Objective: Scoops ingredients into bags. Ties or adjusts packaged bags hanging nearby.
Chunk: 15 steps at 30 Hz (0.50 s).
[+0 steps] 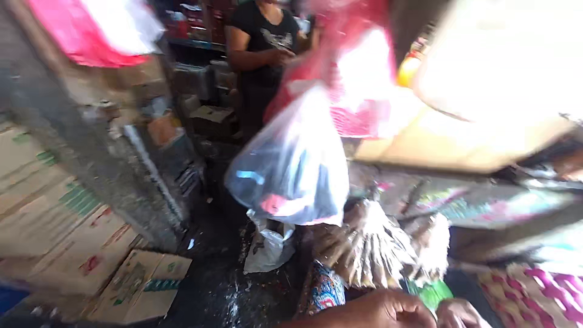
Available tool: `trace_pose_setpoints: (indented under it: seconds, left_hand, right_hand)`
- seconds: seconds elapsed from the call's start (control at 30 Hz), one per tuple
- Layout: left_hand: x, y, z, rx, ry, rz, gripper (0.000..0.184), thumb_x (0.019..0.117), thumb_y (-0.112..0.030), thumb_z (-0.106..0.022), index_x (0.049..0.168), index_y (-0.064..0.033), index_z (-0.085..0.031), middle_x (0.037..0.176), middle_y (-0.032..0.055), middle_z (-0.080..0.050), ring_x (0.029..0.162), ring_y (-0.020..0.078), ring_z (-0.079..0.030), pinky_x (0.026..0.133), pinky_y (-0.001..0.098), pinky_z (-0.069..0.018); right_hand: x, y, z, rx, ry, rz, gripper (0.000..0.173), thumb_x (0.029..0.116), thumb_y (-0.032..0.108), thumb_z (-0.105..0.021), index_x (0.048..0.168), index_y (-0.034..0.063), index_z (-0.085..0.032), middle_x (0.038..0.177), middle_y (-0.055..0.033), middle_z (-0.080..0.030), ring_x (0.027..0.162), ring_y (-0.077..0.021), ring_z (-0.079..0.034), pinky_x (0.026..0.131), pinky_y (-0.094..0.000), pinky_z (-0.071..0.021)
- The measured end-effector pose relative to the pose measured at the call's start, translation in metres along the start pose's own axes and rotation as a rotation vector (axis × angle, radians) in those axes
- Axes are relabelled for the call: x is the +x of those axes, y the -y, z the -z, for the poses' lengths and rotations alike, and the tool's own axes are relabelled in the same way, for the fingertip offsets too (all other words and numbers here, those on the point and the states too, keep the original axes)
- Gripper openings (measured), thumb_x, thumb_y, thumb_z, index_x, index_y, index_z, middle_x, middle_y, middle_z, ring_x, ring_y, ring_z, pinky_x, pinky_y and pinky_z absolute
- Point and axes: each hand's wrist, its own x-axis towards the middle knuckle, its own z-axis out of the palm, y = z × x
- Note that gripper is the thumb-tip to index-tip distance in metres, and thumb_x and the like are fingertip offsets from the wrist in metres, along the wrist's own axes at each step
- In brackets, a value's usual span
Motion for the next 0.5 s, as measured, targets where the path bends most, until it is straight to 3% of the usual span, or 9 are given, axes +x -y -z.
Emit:
trace_pose_setpoints:
  seconds: [0.1,0.2,0.27,0.4,0.5]
  left_hand:
    - [0.012,0.004,-0.016,0.065,0.121,-0.008,0.014,0.0965,0.004,-0.061,0.106,0.0116,-0.067,0.094,0.0167,-0.071,0.082,0.0114,-0.067,0.079,0.0250,-0.0556]
    - [0.019,0.007,-0.033,0.062,0.156,0.032,0.030,0.0982,0.004,-0.060,0.127,0.0128,-0.062,0.117,0.0204,-0.070,0.099,0.0131,-0.070,0.091,0.0264,-0.0566]
    - [0.019,0.014,-0.041,0.092,0.161,0.060,0.038,0.0983,0.005,-0.059,0.135,0.0137,-0.057,0.124,0.0224,-0.069,0.106,0.0146,-0.070,0.096,0.0277,-0.0561]
    - [0.017,0.027,-0.053,0.106,0.179,0.107,0.037,0.0996,0.003,-0.058,0.135,0.0132,-0.057,0.123,0.0214,-0.070,0.110,0.0155,-0.071,0.098,0.0283,-0.0560]
    - [0.017,0.038,-0.058,0.140,0.151,0.166,0.034,0.1003,0.002,-0.058,0.133,0.0124,-0.059,0.118,0.0185,-0.072,0.104,0.0129,-0.072,0.094,0.0276,-0.0572]
  right_hand:
    - [-0.010,0.011,0.019,-0.068,-0.144,0.021,0.017,0.1050,0.030,-0.057,0.107,0.0277,-0.074,0.093,0.0128,-0.070,0.070,0.0023,-0.062,0.063,-0.0152,-0.0546]
    - [-0.020,0.019,0.041,-0.103,-0.268,0.070,0.017,0.1041,0.032,-0.059,0.108,0.0289,-0.074,0.096,0.0152,-0.070,0.075,0.0034,-0.061,0.067,-0.0138,-0.0529]
    - [-0.026,0.024,0.053,-0.093,-0.334,0.080,0.015,0.1032,0.031,-0.060,0.107,0.0291,-0.075,0.096,0.0150,-0.070,0.077,0.0028,-0.063,0.069,-0.0147,-0.0544]
    - [-0.033,0.029,0.068,-0.113,-0.456,0.097,0.014,0.1009,0.024,-0.063,0.107,0.0301,-0.074,0.094,0.0160,-0.071,0.077,0.0022,-0.065,0.072,-0.0176,-0.0570]
    - [-0.030,0.021,0.075,-0.179,-0.446,0.107,0.013,0.1025,0.023,-0.061,0.106,0.0274,-0.073,0.094,0.0174,-0.069,0.075,0.0040,-0.062,0.067,-0.0156,-0.0542]
